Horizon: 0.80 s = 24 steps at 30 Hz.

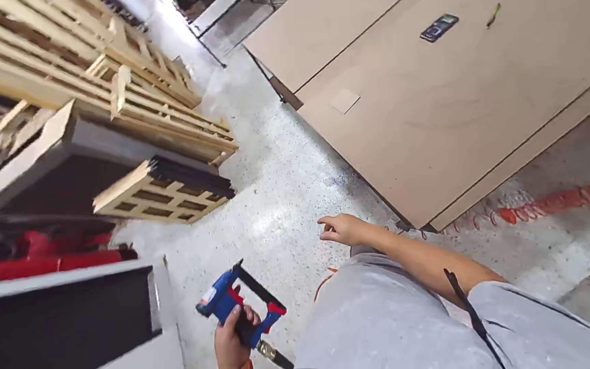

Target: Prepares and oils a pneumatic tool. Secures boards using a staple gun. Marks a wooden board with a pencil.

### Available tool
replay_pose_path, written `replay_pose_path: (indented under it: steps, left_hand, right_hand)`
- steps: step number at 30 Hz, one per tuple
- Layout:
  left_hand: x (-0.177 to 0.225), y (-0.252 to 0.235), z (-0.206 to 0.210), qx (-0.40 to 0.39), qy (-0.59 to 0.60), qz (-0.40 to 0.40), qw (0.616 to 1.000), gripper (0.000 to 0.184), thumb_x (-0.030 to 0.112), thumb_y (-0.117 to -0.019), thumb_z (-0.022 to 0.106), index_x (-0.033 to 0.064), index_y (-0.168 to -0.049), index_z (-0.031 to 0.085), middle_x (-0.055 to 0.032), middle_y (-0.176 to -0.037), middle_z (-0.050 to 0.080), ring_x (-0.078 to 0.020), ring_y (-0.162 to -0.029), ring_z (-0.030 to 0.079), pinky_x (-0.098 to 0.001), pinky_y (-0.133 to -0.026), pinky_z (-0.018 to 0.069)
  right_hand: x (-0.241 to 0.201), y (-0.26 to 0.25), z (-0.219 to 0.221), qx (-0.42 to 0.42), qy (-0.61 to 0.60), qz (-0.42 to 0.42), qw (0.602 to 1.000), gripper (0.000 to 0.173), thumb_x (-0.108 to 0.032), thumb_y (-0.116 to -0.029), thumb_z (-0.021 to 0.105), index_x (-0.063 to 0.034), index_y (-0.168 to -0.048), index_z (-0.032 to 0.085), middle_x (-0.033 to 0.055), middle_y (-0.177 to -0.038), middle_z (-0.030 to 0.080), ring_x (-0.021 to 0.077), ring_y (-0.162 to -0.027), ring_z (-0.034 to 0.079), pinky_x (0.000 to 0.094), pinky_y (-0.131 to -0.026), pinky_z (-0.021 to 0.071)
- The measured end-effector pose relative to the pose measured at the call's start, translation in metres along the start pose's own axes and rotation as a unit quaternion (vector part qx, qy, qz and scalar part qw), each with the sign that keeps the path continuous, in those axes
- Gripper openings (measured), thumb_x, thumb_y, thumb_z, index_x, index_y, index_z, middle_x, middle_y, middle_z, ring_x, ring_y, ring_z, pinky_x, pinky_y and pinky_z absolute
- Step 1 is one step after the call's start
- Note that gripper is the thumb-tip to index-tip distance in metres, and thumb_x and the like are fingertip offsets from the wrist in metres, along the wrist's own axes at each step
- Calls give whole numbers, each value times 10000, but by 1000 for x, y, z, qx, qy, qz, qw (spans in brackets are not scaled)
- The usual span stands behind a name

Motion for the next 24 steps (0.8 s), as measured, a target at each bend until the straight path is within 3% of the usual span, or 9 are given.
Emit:
replay_pose_path:
  steps: [3, 5, 9, 11, 14, 15, 17, 19, 24]
  left_hand:
    - [26, -55, -25, 6, -16, 8, 1000, 155, 256, -930, 666, 115, -977, 707, -48, -767, 720, -178, -665, 704, -372, -666, 620]
    - [50, -84, -34, 21, -31, 29, 999, 110, 202, -926, 639, 145, -970, 721, -30, -785, 725, -160, -697, 705, -362, -706, 614]
    - [106, -165, -38, 19, -76, 55, 995, 224, 154, -940, 584, 187, -1130, 699, 7, -752, 715, -138, -659, 687, -350, -684, 609]
    - [136, -226, -39, -2, -96, 61, 993, 303, 173, -971, 564, 188, -1266, 634, 22, -741, 708, -133, -628, 686, -340, -648, 615]
    - [177, -323, -31, -48, -150, 87, 984, 361, 198, -994, 578, 172, -1354, 583, 26, -745, 725, -130, -624, 704, -330, -632, 628]
    - [191, -354, -23, -57, -180, 99, 977, 362, 185, -988, 599, 131, -1345, 576, 17, -742, 720, -139, -622, 706, -338, -629, 633]
    - [217, -413, 5, -59, -240, 112, 963, 224, 132, -952, 618, 75, -1167, 591, 5, -695, 701, -151, -590, 696, -349, -604, 629]
    - [235, -475, 48, -95, -283, 103, 949, 163, 74, -907, 632, 47, -1066, 605, 2, -675, 704, -147, -573, 693, -342, -589, 629]
    - [226, -595, 152, -211, -340, 30, 916, 212, 98, -877, 664, -26, -1044, 622, -66, -671, 691, -193, -568, 687, -391, -580, 629]
  right_hand:
    - [39, -42, -55, 50, 2, 67, 997, 570, -490, -1028, 567, -96, -1439, 562, 133, -1122, 741, 313, -1006, 722, 587, -951, 543]
    - [61, -73, -88, 80, 17, 107, 991, 547, -464, -1032, 566, -83, -1425, 575, 149, -1123, 740, 332, -1028, 717, 604, -964, 534]
    - [84, -142, -159, 183, 85, 166, 965, 455, -384, -1044, 519, -99, -1389, 602, 155, -1222, 705, 351, -1121, 684, 614, -960, 525]
    - [90, -172, -200, 254, 105, 213, 938, 431, -337, -1044, 509, -122, -1408, 594, 145, -1323, 665, 349, -1192, 657, 605, -973, 525]
    - [116, -203, -244, 355, 110, 270, 888, 406, -264, -1018, 570, -118, -1394, 610, 160, -1349, 642, 363, -1187, 654, 596, -948, 547]
    - [130, -210, -252, 380, 112, 288, 872, 405, -230, -997, 599, -100, -1381, 616, 175, -1352, 635, 378, -1196, 647, 603, -943, 554]
    - [152, -225, -273, 425, 104, 320, 840, 412, -195, -967, 643, -64, -1357, 625, 186, -1379, 613, 397, -1228, 619, 602, -968, 540]
    - [172, -233, -296, 465, 91, 354, 807, 416, -183, -958, 652, -51, -1351, 627, 186, -1383, 609, 405, -1249, 603, 600, -995, 526]
    - [227, -240, -342, 485, 37, 469, 738, 368, -226, -974, 600, -86, -1308, 664, 181, -1304, 653, 377, -1202, 640, 609, -965, 539]
Point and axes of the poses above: each hand's wrist, its own y-axis away from the middle knuckle, its own z-axis out of the palm, x = y × z, the point moved 3 cm from there along -y, towards the middle knuckle
